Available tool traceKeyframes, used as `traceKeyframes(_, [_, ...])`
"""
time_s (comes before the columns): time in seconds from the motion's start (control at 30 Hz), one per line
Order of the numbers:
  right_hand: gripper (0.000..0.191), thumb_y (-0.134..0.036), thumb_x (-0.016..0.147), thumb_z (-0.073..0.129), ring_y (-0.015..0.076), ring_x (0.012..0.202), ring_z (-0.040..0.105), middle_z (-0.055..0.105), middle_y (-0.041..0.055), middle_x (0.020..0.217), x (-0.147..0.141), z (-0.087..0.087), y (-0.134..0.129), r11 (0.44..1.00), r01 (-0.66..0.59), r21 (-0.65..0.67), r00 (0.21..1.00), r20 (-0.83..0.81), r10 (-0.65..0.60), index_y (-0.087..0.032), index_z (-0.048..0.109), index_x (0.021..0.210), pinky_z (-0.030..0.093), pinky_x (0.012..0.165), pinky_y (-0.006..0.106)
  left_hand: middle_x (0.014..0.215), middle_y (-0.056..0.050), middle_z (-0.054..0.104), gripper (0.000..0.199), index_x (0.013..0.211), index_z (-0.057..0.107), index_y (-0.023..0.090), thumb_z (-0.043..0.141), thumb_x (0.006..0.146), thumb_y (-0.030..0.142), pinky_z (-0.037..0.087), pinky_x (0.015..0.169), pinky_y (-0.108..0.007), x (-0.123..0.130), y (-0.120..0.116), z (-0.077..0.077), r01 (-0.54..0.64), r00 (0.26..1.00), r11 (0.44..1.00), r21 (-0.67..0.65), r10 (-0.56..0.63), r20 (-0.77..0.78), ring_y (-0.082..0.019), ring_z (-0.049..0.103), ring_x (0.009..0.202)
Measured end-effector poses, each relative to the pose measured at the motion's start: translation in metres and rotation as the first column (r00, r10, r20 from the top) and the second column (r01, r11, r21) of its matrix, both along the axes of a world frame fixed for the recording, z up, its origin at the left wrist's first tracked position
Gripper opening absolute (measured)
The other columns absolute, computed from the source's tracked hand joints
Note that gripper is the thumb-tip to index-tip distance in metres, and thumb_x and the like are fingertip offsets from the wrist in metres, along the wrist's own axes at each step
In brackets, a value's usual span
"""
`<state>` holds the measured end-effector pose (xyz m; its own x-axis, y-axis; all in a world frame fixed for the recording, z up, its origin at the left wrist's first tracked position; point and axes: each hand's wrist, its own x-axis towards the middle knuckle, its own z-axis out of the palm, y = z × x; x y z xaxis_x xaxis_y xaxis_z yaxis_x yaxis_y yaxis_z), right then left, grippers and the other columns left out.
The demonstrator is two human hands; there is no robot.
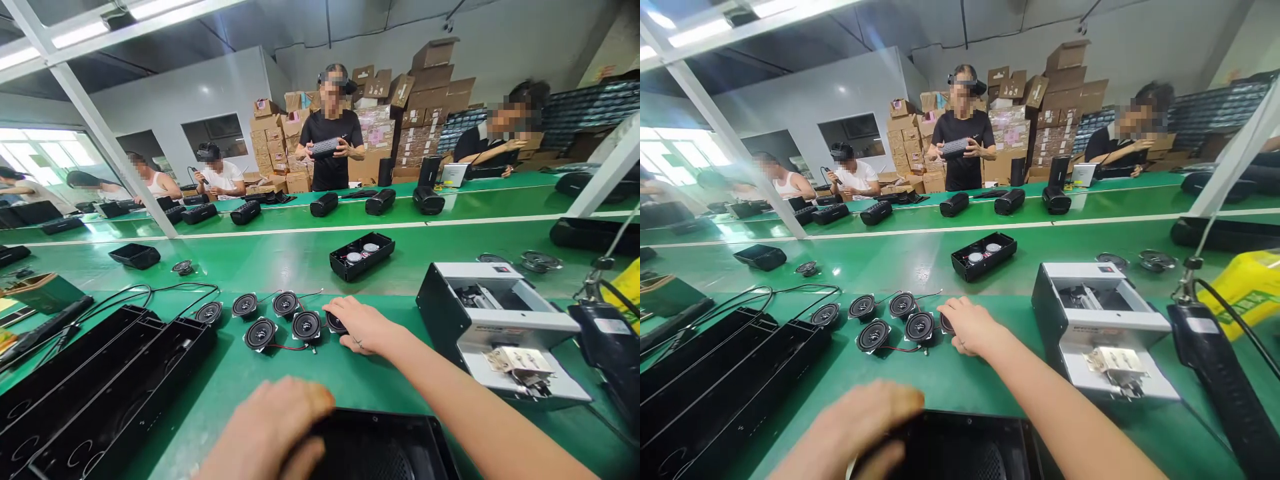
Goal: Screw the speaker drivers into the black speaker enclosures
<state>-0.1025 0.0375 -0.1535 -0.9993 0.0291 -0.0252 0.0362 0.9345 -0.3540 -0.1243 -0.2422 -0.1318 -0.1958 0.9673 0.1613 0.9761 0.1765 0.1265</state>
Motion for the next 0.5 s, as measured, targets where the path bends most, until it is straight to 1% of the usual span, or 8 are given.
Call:
traceKeyframes(0.03, [0.048,-0.037,0.104,0.071,0.0316,0.133,0.057,0.054,0.0146,0.147,0.000,-0.002,0.000,1.000,0.016,-0.002,1.000,0.002,-0.016,-0.017,0.058,0.146,0.054,0.111,0.055,0.150,-0.008,0.066,0.045,0.150,0.051,0.031,0.050,0.106,0.024,0.053,0.113,-0.046,-0.018,0.010,0.009,-0.095,0.995,0.994,-0.052,0.096,0.011,-0.026,0.065,0.135])
traceKeyframes(0.1, [0.047,-0.038,0.104,0.070,0.0304,0.129,0.059,0.056,0.0144,0.144,0.003,-0.003,0.002,0.998,0.069,-0.012,0.998,0.013,-0.069,-0.017,0.059,0.144,0.055,0.109,0.054,0.161,-0.016,0.055,0.056,0.158,0.045,0.023,0.049,0.103,0.022,0.046,0.119,-0.060,-0.055,0.034,0.020,-0.136,0.991,0.984,-0.116,0.137,0.006,-0.034,0.052,0.149])
traceKeyframes(0.13, [0.046,-0.038,0.104,0.070,0.0301,0.128,0.059,0.057,0.0143,0.142,0.007,-0.002,0.003,0.995,0.097,-0.022,0.995,0.023,-0.097,-0.016,0.059,0.143,0.055,0.109,0.053,0.164,-0.018,0.051,0.063,0.160,0.044,0.022,0.054,0.097,0.019,0.044,0.119,-0.064,-0.071,0.047,0.020,-0.130,0.991,0.979,-0.155,0.132,0.008,-0.037,0.048,0.152])
traceKeyframes(0.2, [0.043,-0.039,0.104,0.071,0.0290,0.125,0.061,0.060,0.0137,0.138,0.019,0.003,0.008,0.987,0.152,-0.049,0.987,0.051,-0.150,-0.015,0.062,0.139,0.055,0.109,0.053,0.168,-0.016,0.047,0.081,0.161,0.044,0.024,0.063,0.083,0.014,0.044,0.119,-0.063,-0.096,0.071,0.015,-0.066,0.997,0.972,-0.227,0.074,0.024,-0.038,0.044,0.155])
traceKeyframes(0.27, [0.039,-0.040,0.104,0.070,0.0268,0.120,0.064,0.063,0.0127,0.132,0.034,0.011,0.013,0.972,0.218,-0.085,0.974,0.076,-0.211,-0.015,0.065,0.133,0.057,0.106,0.050,0.166,-0.013,0.051,0.094,0.161,0.045,0.028,0.065,0.071,0.010,0.046,0.118,-0.059,-0.109,0.086,0.007,0.001,0.999,0.962,-0.273,0.010,0.042,-0.037,0.048,0.152])
traceKeyframes(0.3, [0.037,-0.041,0.105,0.069,0.0254,0.117,0.065,0.065,0.0120,0.129,0.042,0.016,0.015,0.961,0.254,-0.108,0.966,0.085,-0.245,-0.015,0.066,0.131,0.058,0.104,0.048,0.162,-0.013,0.056,0.095,0.160,0.047,0.028,0.065,0.068,0.008,0.048,0.116,-0.058,-0.112,0.091,0.005,0.025,0.999,0.961,-0.274,-0.012,0.048,-0.036,0.053,0.149])
traceKeyframes(0.4, [0.032,-0.043,0.108,0.063,0.0217,0.107,0.067,0.068,0.0097,0.116,0.061,0.024,0.017,0.913,0.368,-0.174,0.929,0.107,-0.354,-0.014,0.069,0.120,0.060,0.099,0.044,0.146,-0.013,0.068,0.080,0.151,0.056,0.026,0.062,0.073,0.009,0.053,0.111,-0.055,-0.113,0.094,0.003,0.056,0.997,0.978,-0.200,-0.046,0.055,-0.036,0.064,0.135])
traceKeyframes(0.5, [0.032,-0.044,0.109,0.063,0.0182,0.094,0.068,0.068,0.0075,0.106,0.069,0.020,0.015,0.846,0.481,-0.231,0.876,0.160,-0.455,-0.013,0.069,0.113,0.063,0.087,0.037,0.139,-0.014,0.072,0.053,0.143,0.062,0.023,0.054,0.090,0.017,0.057,0.108,-0.050,-0.116,0.088,0.003,0.073,0.995,0.994,-0.081,-0.068,0.073,-0.034,0.069,0.128])
